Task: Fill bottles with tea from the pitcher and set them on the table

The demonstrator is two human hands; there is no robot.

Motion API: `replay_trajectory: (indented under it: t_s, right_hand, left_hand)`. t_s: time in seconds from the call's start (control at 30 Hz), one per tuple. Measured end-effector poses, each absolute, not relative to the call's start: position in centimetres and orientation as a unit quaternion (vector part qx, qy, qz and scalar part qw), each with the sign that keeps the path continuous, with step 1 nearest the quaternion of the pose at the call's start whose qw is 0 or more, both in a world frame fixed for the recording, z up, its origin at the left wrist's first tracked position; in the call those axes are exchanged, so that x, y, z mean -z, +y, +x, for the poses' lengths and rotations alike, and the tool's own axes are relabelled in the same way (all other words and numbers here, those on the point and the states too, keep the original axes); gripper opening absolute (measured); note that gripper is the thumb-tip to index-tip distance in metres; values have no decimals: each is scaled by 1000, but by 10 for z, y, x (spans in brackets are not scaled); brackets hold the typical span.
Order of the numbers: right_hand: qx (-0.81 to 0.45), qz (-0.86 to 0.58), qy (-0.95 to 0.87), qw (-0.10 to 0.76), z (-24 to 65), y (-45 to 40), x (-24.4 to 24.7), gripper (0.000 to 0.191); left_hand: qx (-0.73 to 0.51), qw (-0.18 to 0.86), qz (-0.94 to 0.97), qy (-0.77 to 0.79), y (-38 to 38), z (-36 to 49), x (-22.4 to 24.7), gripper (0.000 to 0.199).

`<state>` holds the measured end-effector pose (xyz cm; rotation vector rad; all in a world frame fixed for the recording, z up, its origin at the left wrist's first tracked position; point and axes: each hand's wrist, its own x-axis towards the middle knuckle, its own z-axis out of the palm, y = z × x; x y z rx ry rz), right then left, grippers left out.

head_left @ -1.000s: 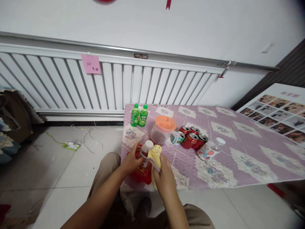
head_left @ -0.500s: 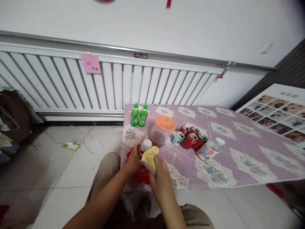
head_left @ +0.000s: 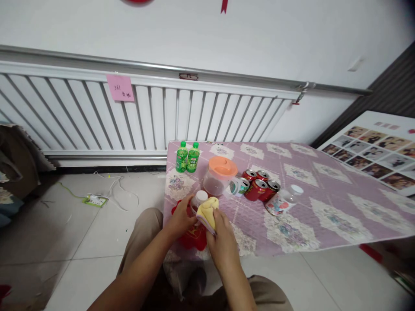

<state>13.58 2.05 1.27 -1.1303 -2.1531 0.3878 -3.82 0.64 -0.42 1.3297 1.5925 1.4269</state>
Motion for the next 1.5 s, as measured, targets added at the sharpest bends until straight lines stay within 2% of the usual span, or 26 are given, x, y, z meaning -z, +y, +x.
replay_trajectory:
  t_s: [0.17, 0.33, 0.4, 0.53, 0.7, 0.83, 0.93, 1.03, 1.1, 1.2, 1.3, 1.4, 1.5]
  right_hand:
    - [-155, -414, -842, 310, 136, 12, -18, 64]
    - [-173, -425, -832, 311, 137, 16, -19, 63]
    - [-173, -422, -829, 322, 137, 17, -19, 64]
    - [-162, -430, -828, 322, 133, 14, -18, 64]
    - [-132, -418, -844, 309, 125, 0, -17, 69]
    - [-163, -340, -871, 315, 125, -10, -20, 77]
    - [-179, -318, -863, 349, 133, -7, -32, 73]
    - [-150, -357, -832, 397, 141, 1, -46, 65]
    - [-130, -365, -832, 398, 143, 5, -49, 65]
    - [-132, -342, -858, 359, 142, 7, -42, 70]
    - [-156, -359, -857, 336, 145, 12, -32, 64]
    - [-151, -403, -820, 377, 152, 21, -31, 53]
    - [-140, -386, -806, 426, 152, 23, -42, 52]
  left_hand:
    - [-563, 266, 454, 637, 5, -28, 17, 71]
    - [-559, 326, 502, 574, 13, -50, 23, 98]
    - [-540, 375, 522, 543, 18, -59, 20, 102]
    - [-511, 455, 535, 496, 22, -63, 12, 95]
    - [-548, 384, 506, 545, 23, -54, 16, 76]
    - [-574, 344, 472, 574, 21, -50, 18, 62]
    - [-576, 337, 459, 587, 16, -47, 14, 64]
    - [-569, 349, 450, 593, 9, -42, 7, 76]
    - [-569, 359, 459, 580, 6, -39, 0, 81]
    - [-583, 367, 457, 562, 4, -43, -12, 79]
    - [-602, 374, 442, 550, 2, -55, -24, 76]
    - [-584, 390, 465, 539, -2, -63, -39, 73]
    - [-567, 412, 501, 507, -7, -58, -51, 71]
